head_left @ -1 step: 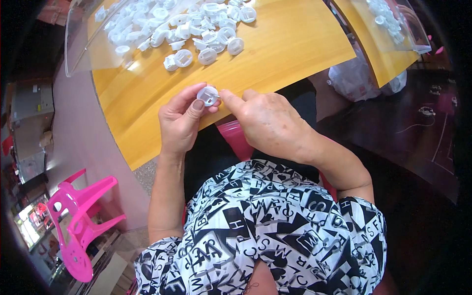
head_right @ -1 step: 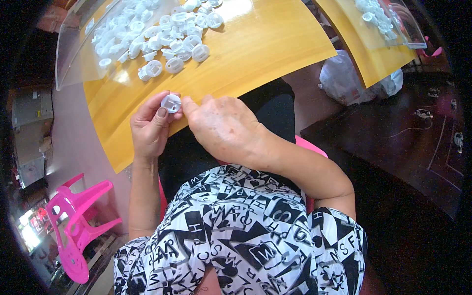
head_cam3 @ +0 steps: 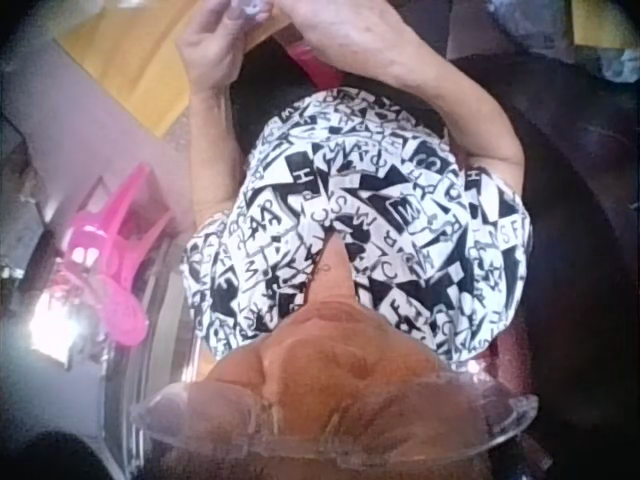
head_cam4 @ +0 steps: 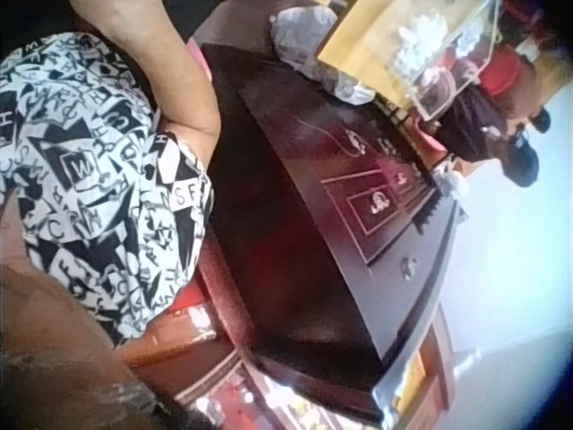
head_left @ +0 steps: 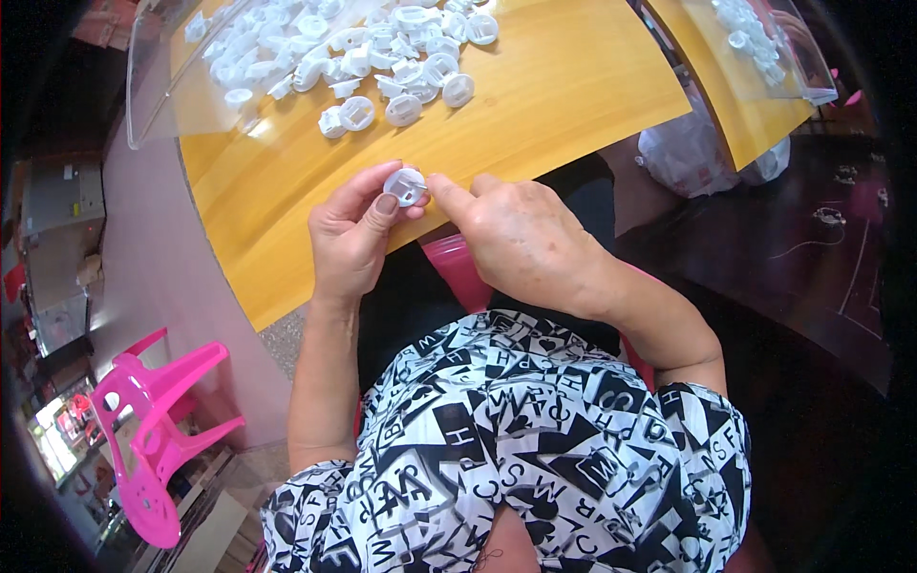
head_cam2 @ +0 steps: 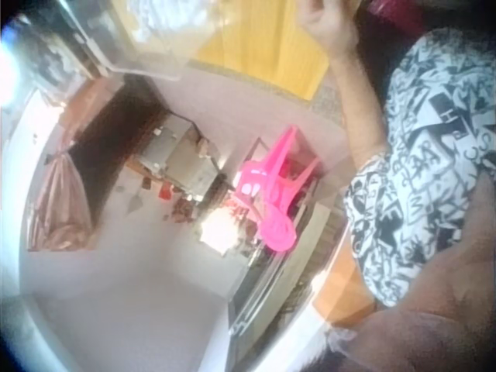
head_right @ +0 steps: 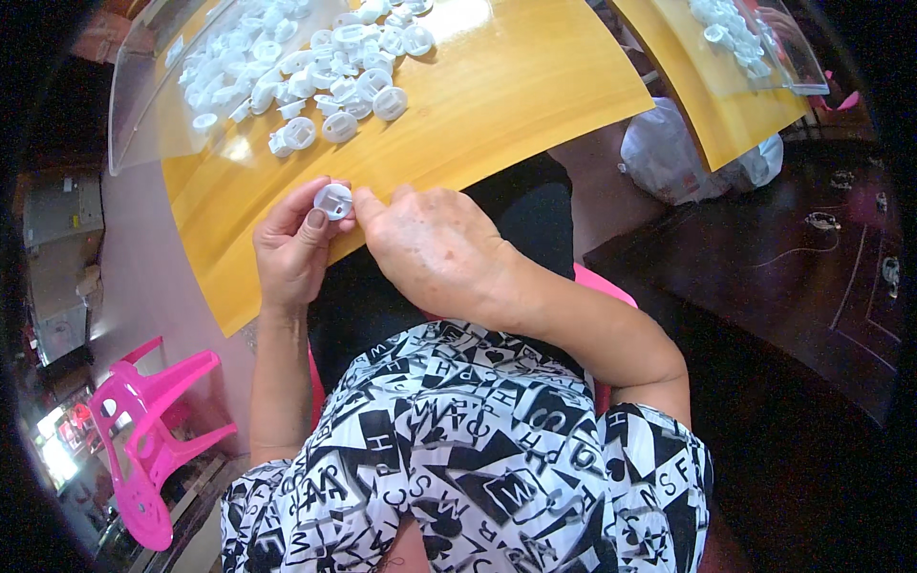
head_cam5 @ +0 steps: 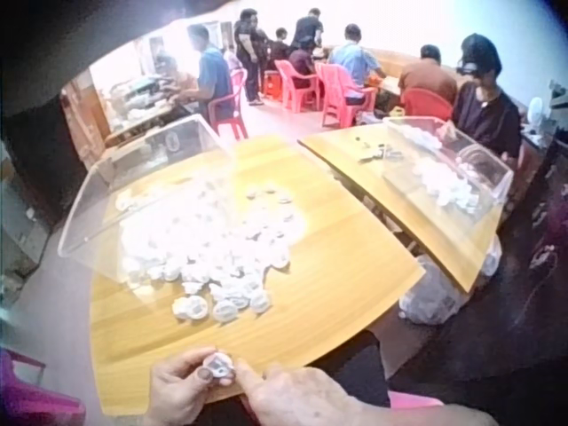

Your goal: The person trims white plastic components one by one using a small metal tool and places them into a plastic container.

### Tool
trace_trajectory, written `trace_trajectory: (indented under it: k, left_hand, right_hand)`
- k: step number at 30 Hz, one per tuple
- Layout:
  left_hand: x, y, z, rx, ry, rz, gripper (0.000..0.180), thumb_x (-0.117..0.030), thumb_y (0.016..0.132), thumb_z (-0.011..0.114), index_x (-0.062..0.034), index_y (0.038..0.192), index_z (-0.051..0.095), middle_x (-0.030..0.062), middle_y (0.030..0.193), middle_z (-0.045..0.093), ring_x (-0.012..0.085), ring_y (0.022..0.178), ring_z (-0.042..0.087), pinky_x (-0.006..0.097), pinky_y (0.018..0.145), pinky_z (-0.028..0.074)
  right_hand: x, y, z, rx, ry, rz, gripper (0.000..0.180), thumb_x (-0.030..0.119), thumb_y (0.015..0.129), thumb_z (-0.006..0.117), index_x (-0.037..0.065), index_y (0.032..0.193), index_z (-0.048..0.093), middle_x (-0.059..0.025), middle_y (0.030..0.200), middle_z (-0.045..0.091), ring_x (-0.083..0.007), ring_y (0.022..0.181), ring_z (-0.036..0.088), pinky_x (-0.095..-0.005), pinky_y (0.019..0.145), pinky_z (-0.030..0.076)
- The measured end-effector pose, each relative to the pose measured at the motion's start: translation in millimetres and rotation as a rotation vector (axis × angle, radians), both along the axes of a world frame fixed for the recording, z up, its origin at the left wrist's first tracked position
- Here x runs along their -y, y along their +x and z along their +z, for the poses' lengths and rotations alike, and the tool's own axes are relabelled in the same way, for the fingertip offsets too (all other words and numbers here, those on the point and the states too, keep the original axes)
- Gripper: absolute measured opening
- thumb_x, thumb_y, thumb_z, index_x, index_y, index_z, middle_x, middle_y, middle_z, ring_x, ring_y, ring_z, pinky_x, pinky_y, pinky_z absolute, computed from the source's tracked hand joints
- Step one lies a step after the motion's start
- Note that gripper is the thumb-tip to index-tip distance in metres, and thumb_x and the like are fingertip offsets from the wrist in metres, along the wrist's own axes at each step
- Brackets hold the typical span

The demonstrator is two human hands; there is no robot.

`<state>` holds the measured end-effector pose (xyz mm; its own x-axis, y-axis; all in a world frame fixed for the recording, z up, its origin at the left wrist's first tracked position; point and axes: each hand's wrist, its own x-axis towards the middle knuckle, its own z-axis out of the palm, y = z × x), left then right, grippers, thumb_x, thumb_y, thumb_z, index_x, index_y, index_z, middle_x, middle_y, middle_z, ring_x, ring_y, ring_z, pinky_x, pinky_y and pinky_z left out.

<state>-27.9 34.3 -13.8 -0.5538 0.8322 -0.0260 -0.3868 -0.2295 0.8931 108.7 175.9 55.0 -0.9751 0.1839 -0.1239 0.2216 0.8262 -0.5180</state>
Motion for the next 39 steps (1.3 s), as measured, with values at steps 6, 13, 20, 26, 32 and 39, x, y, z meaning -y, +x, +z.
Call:
trace_trajectory:
  k: [6,13,20,26,32,39]
  left_hand:
    - [1,1,-2,-0.015,-0.027,0.01,0.03,-0.002,0.09,0.06,0.0058,0.119,0.057,0.0173,0.108,0.063,0.023,0.092,0.065,0.032,0.081,0.056]
    - [2,0,-5,-0.138,-0.026,0.018,0.027,0.001,0.089,0.06,0.0056,0.115,0.06,0.0174,0.11,0.062,0.0226,0.088,0.066,0.031,0.08,0.055]
    - [5,-1,-1,-0.117,-0.113,0.006,0.027,0.0,0.089,0.06,0.0069,0.115,0.06,0.0175,0.108,0.063,0.0208,0.087,0.066,0.03,0.079,0.055]
    - [-1,0,-1,0.048,-0.015,0.121,0.031,-0.002,0.09,0.061,0.0085,0.119,0.056,0.0177,0.106,0.065,0.0204,0.089,0.067,0.03,0.08,0.056]
    - [-1,2,2,0.051,-0.061,0.171,0.031,0.0,0.088,0.062,0.0082,0.117,0.056,0.0159,0.105,0.066,0.0196,0.089,0.066,0.029,0.082,0.056]
    - [-3,5,-1,-0.017,-0.055,0.23,0.031,0.0,0.088,0.063,0.0081,0.117,0.057,0.0149,0.104,0.066,0.0181,0.088,0.066,0.029,0.081,0.055]
  right_hand:
    - [4,-2,-1,-0.011,0.031,-0.007,0.038,0.002,0.077,0.056,-0.001,0.114,0.05,-0.0209,0.076,0.06,-0.0382,0.068,0.064,-0.0431,0.06,0.052]
    - [0,-7,0,0.034,0.048,0.044,0.033,0.003,0.078,0.056,0.0,0.11,0.052,-0.0202,0.075,0.062,-0.0379,0.068,0.064,-0.0436,0.059,0.052]
    - [-16,-14,-12,-0.01,-0.163,0.122,0.025,0.002,0.082,0.052,0.001,0.106,0.057,-0.0225,0.076,0.062,-0.0385,0.071,0.063,-0.0446,0.064,0.049]
    - [-1,-10,-24,-0.199,-0.517,-0.084,0.035,-0.003,0.087,0.045,-0.001,0.121,0.055,-0.0226,0.075,0.059,-0.0303,0.067,0.062,-0.0345,0.064,0.049]
    - [6,-11,-21,-0.159,-0.463,-0.125,0.041,-0.006,0.086,0.048,-0.001,0.126,0.053,-0.0245,0.081,0.061,-0.031,0.071,0.064,-0.0331,0.067,0.05]
    - [17,-14,-42,-0.361,-0.327,-0.105,0.035,0.001,0.084,0.052,-0.009,0.118,0.052,-0.0263,0.078,0.061,-0.0406,0.072,0.062,-0.0469,0.064,0.05]
